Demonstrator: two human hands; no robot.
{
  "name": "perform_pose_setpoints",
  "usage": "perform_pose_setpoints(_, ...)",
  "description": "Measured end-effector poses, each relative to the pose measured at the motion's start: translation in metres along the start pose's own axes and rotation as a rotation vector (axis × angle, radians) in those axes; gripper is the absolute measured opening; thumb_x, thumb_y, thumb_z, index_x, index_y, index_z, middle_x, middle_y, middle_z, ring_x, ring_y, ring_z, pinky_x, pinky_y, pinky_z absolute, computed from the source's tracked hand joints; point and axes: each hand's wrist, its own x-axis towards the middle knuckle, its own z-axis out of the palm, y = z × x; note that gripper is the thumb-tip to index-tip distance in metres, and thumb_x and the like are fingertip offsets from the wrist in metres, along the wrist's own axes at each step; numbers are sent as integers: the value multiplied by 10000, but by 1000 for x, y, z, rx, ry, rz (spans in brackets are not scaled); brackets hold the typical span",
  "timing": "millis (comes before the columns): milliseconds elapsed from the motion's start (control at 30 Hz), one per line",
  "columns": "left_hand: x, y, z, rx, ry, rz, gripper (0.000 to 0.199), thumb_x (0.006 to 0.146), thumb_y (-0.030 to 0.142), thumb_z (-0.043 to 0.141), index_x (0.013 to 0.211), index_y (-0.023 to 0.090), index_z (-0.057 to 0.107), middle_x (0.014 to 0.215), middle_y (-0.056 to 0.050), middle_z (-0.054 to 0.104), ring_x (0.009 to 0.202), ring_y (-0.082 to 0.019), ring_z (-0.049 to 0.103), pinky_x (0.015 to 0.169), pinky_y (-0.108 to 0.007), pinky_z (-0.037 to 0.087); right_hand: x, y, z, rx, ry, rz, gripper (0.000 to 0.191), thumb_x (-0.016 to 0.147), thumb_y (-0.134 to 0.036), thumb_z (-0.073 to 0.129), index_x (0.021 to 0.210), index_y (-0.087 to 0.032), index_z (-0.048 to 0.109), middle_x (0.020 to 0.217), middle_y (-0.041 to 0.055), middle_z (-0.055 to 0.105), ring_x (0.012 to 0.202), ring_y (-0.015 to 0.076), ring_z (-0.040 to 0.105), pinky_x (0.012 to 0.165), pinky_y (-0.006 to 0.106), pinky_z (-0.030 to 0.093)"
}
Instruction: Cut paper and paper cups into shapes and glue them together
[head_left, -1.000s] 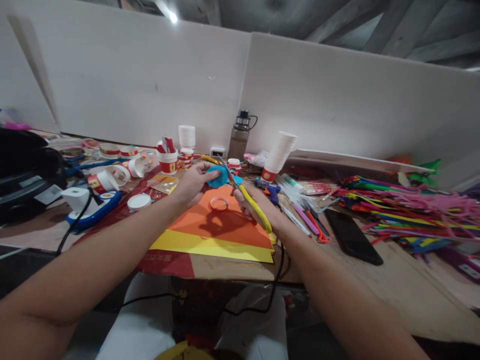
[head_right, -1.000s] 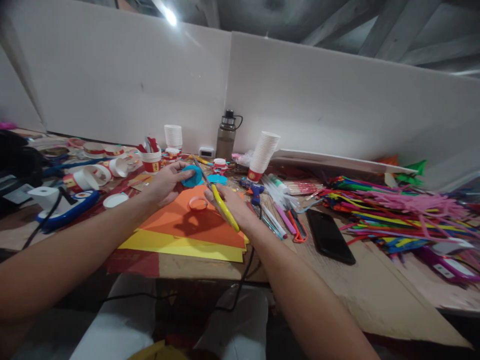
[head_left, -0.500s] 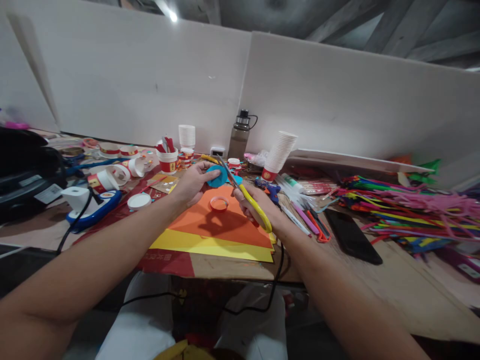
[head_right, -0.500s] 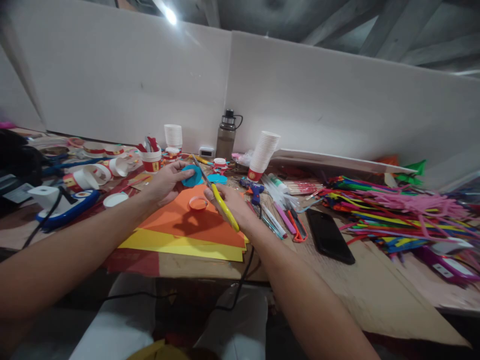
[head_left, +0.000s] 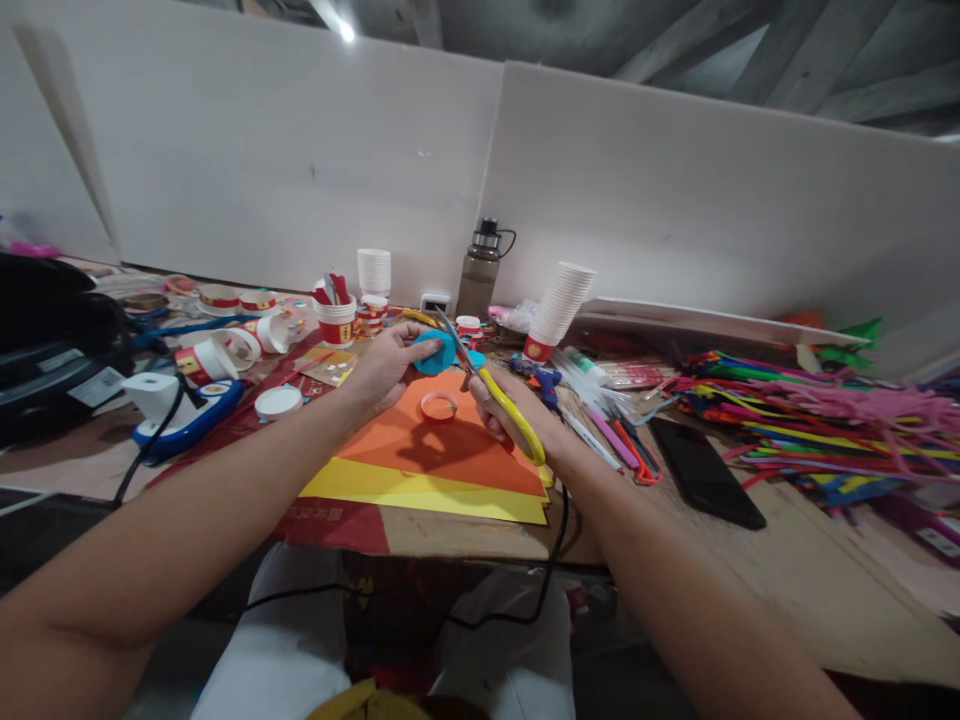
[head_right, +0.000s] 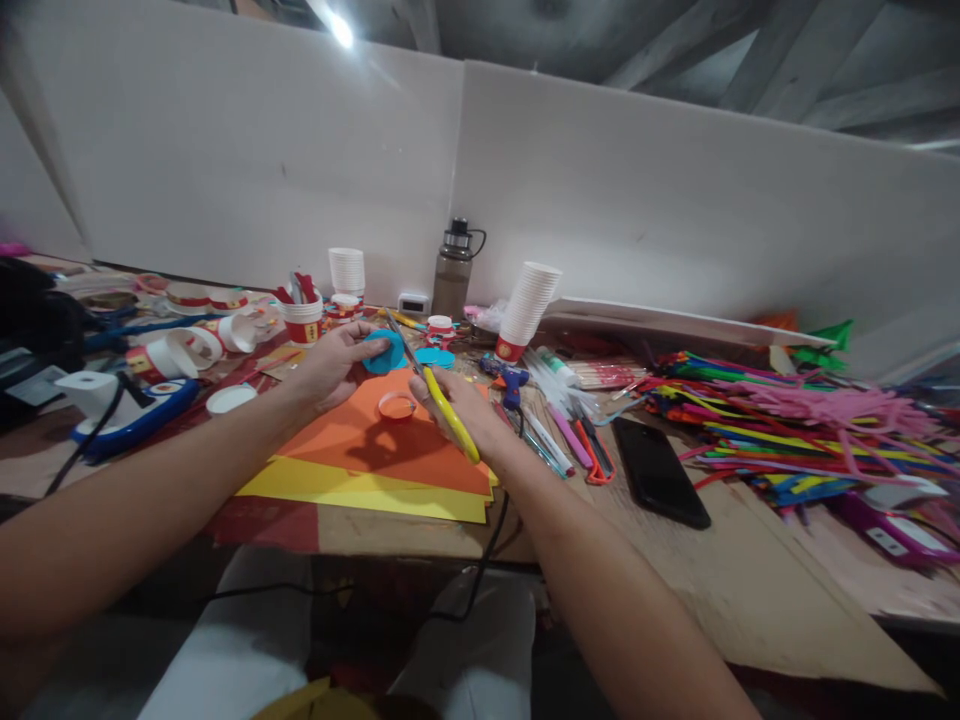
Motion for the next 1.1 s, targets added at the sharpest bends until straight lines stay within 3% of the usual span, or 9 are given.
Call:
perform_pose_setpoints(367, -3, 5, 5, -8, 23, -19, 296, 605, 153, 836, 788, 116, 606, 679, -14, 679, 573, -101, 619, 569, -227, 522, -3, -6, 0, 42, 24, 33, 393, 880, -595, 521, 888, -202, 500, 595, -67, 414, 459, 74, 385, 419, 199, 314)
perform_pose_setpoints(567, -4, 4, 5, -7, 10, -9, 306, 595, 154, 842, 751, 124, 580, 637, 5, 653, 546, -92, 601, 551, -215, 515, -6, -14, 1, 12, 38, 125, 416, 856, -619, 538, 856, -205, 493, 578, -59, 448, 414, 75, 406, 363, 193, 320)
perform_pose_setpoints(833, -3, 1, 4, -32, 22, 23, 290, 656, 160, 816, 777, 140, 554, 678, 14, 663, 587, -88, 619, 593, -215, 529, 3, 5, 4, 108, -10, 45, 409, 901, -638, 455, 911, -229, 456, 598, -70, 416, 428, 74, 385, 370, 191, 326)
perform_pose_setpoints(1100, -3, 0, 3, -52, 1, 33, 261, 684, 157, 789, 776, 146, 545, 692, 17, 666, 613, -93, 625, 628, -237, 546, 0, 2, 3, 123, -32, 30, 402, 891, -619, 480, 829, -231, 394, 600, -72, 399, 433, 74, 379, 395, 197, 320)
